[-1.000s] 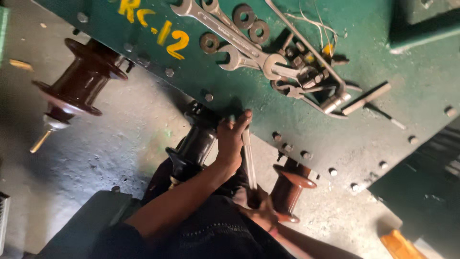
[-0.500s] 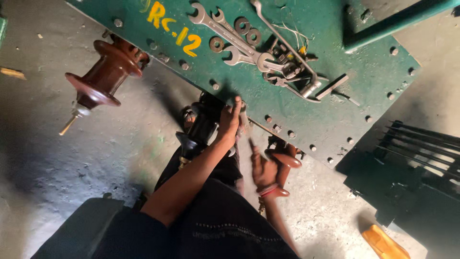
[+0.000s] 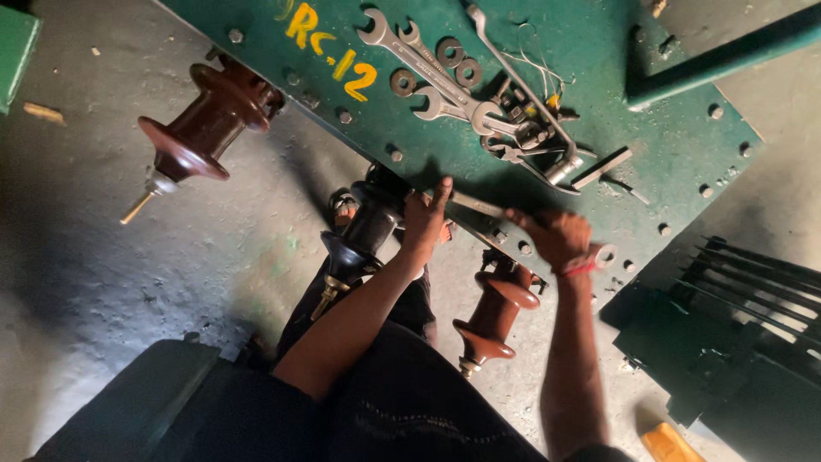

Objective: The person uses two wrenches to tighten bolts on a green metal panel. They systematically move from one bolt to the next, applying torque with both hands to secure the fasteners.

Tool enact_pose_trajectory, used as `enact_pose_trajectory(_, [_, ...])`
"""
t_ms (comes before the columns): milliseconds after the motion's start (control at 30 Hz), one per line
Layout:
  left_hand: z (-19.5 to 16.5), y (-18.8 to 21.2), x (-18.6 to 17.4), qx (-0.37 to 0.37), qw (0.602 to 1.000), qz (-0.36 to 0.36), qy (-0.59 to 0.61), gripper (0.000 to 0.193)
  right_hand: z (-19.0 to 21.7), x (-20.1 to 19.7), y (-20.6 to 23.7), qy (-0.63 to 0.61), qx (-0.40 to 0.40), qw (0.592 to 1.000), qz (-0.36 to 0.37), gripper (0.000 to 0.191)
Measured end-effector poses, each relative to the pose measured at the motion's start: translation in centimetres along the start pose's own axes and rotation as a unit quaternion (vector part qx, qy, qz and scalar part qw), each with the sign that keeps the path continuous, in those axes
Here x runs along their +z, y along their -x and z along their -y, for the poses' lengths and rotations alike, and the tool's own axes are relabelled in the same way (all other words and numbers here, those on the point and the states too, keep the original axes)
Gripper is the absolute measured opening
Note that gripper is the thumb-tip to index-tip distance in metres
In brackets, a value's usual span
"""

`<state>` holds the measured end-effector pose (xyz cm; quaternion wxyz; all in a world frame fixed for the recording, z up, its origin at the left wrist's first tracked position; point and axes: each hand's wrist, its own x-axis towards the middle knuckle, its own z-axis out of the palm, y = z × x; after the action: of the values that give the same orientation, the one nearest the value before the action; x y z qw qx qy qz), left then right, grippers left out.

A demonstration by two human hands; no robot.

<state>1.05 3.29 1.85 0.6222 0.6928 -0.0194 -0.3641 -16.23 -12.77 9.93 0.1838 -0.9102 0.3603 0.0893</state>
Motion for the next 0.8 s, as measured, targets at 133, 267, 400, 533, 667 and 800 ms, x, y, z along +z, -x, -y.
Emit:
enact_pose_trajectory(133, [0.0,0.1,-0.1,-0.078,0.997,-0.003,-0.023,0.066,1.1,2.1,2.8,-0.07,0.068,0.993,-0.058,0.071])
enact_pose_trajectory(267, [1.2,-0.4,-0.1,-0.023,0.993,-0.038,-0.105,0.068,1.2,3.0,3.1,-0.09,0.087,0.991,-0.053,0.074])
enact_pose_trajectory(400, [1.7,-1.1,-0.3,0.022,0.999,-0.037,-0.023,0.062,1.9,2.1,2.3,-0.103,0.093,0.989,-0.055,0.071])
enact_pose_trajectory(533, [1.0,-1.5,-0.5,-0.047,0.998,-0.029,-0.022,0.063,2.8,1.3,2.2,-0.124,0.097,0.986,-0.054,0.069])
enact_pose_trajectory(667, [0.4,-2.2,-0.8,-0.006,0.999,-0.033,0.004,0.07,3.2,2.3,2.2,-0.112,0.132,0.982,-0.079,0.074])
enact_pose_trajectory(800, [0.5,-3.9,-0.2,-0.135,0.981,-0.007,-0.141,0.09,2.7,3.3,1.4,-0.086,0.161,0.977,-0.112,0.082])
